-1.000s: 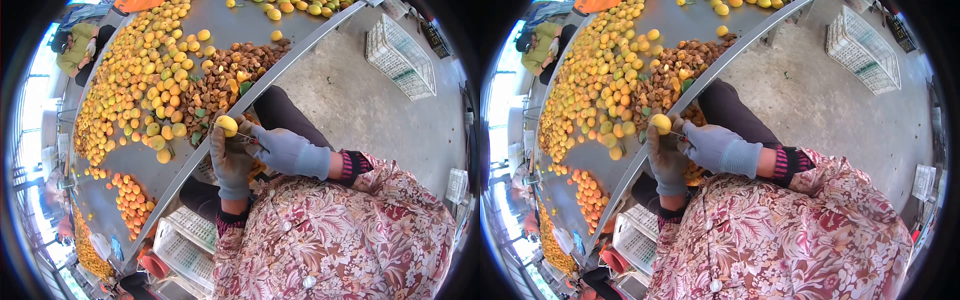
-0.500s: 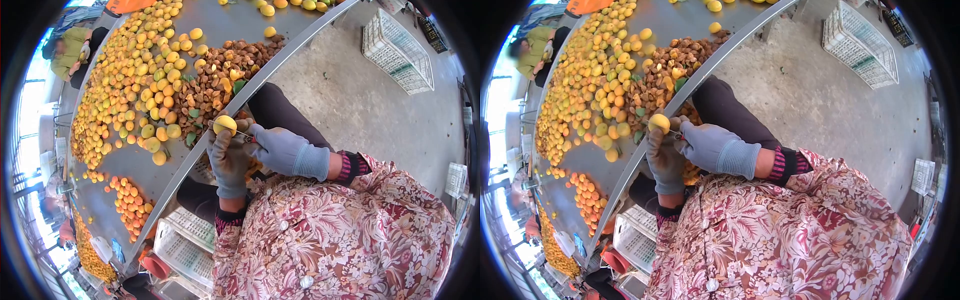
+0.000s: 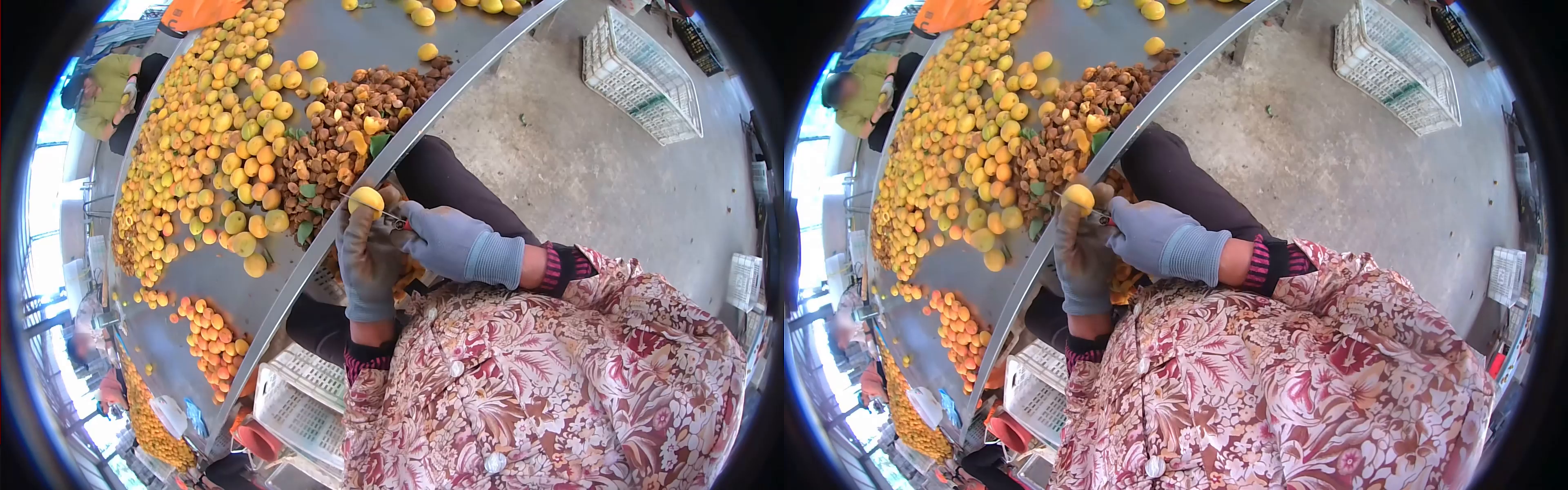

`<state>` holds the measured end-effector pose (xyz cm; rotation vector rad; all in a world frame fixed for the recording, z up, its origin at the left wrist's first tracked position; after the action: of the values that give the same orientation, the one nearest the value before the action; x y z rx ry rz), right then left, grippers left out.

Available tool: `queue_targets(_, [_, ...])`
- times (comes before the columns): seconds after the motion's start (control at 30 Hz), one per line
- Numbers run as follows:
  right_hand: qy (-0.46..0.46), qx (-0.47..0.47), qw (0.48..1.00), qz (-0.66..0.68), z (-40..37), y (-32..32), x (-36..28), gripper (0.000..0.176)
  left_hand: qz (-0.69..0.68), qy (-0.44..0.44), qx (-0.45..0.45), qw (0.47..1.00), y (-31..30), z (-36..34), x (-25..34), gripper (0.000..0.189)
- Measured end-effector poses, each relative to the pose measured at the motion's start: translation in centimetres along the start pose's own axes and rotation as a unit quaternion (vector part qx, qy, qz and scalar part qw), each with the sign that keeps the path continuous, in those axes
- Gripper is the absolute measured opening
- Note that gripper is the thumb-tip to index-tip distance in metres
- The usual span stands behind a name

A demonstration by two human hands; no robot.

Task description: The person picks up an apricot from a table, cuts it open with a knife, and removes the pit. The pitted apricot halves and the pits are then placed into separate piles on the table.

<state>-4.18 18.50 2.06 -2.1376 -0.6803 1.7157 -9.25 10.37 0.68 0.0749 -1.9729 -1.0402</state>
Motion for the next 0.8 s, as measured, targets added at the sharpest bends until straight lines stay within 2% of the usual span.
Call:
queue_targets(0.07, [-0.001, -0.008, 1.000, -0.007, -0.1, -0.4, -0.1, 0.034, 0.008, 0.007, 0.004, 1.000, 0.1, 0.0, 0.3, 0.040])
queue_targets(0.13, [0.005, -0.023, 1.000, 0.011, -0.3, -0.9, -0.5, 0.037, 0.155, 0.084, 0.004, 0.984, 0.7, -0.4, 1.6, 0.040])
queue_targets(0.27, [-0.013, -0.009, 0.999, 0.045, -0.1, -0.4, -0.4, 0.041, 0.120, 0.096, 0.034, 0.988, -1.5, 0.2, 0.7, 0.039])
queue_targets(0.33, [0.004, 0.001, 0.997, 0.074, -0.4, -0.2, -0.4, 0.045, 0.235, 0.162, 0.032, 0.958, -1.2, -0.3, 0.8, 0.037])
queue_targets(0.37, [0.006, 0.000, 0.997, 0.075, -0.7, -0.1, -0.5, 0.045, 0.234, 0.160, 0.033, 0.958, -1.5, -0.4, 0.5, 0.037])
queue_targets(0.43, [0.000, 0.004, 0.998, 0.062, -0.9, -0.4, -0.9, 0.039, 0.150, 0.098, 0.054, 0.982, -2.6, 0.3, -0.3, 0.038])
queue_targets(0.47, [0.000, 0.004, 0.998, 0.061, -0.8, -0.4, -0.8, 0.039, 0.149, 0.097, 0.054, 0.983, -2.5, 0.4, -0.2, 0.038])
queue_targets(0.53, [0.020, -0.010, 1.000, -0.008, -0.6, -0.1, -0.1, 0.033, 0.100, 0.027, -0.014, 0.994, -1.1, 0.7, -0.8, 0.044])
queue_targets(0.57, [0.021, -0.010, 1.000, -0.009, -0.4, 0.1, 0.3, 0.033, 0.100, 0.026, -0.014, 0.995, -0.4, 0.7, -0.6, 0.044])
queue_targets(0.63, [-0.022, 0.044, 0.998, -0.036, -0.2, 0.1, 0.4, 0.030, 0.034, -0.015, 0.001, 0.999, 0.2, 0.5, -1.2, 0.045])
queue_targets(0.8, [0.017, 0.021, 1.000, 0.010, 0.0, -0.4, 1.0, 0.031, 0.053, -0.045, -0.002, 0.998, 0.5, 0.7, -0.9, 0.039])
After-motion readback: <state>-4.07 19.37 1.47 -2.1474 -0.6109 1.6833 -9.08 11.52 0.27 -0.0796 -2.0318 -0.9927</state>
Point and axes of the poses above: each hand's wrist, its own z-axis towards the middle knuckle, its own y-axis out of the palm, x = y × z, the point moved 8 cm from there along z, towards the middle knuckle, and after that the axes turned 10 degrees about -y, right-handed, at the moved point
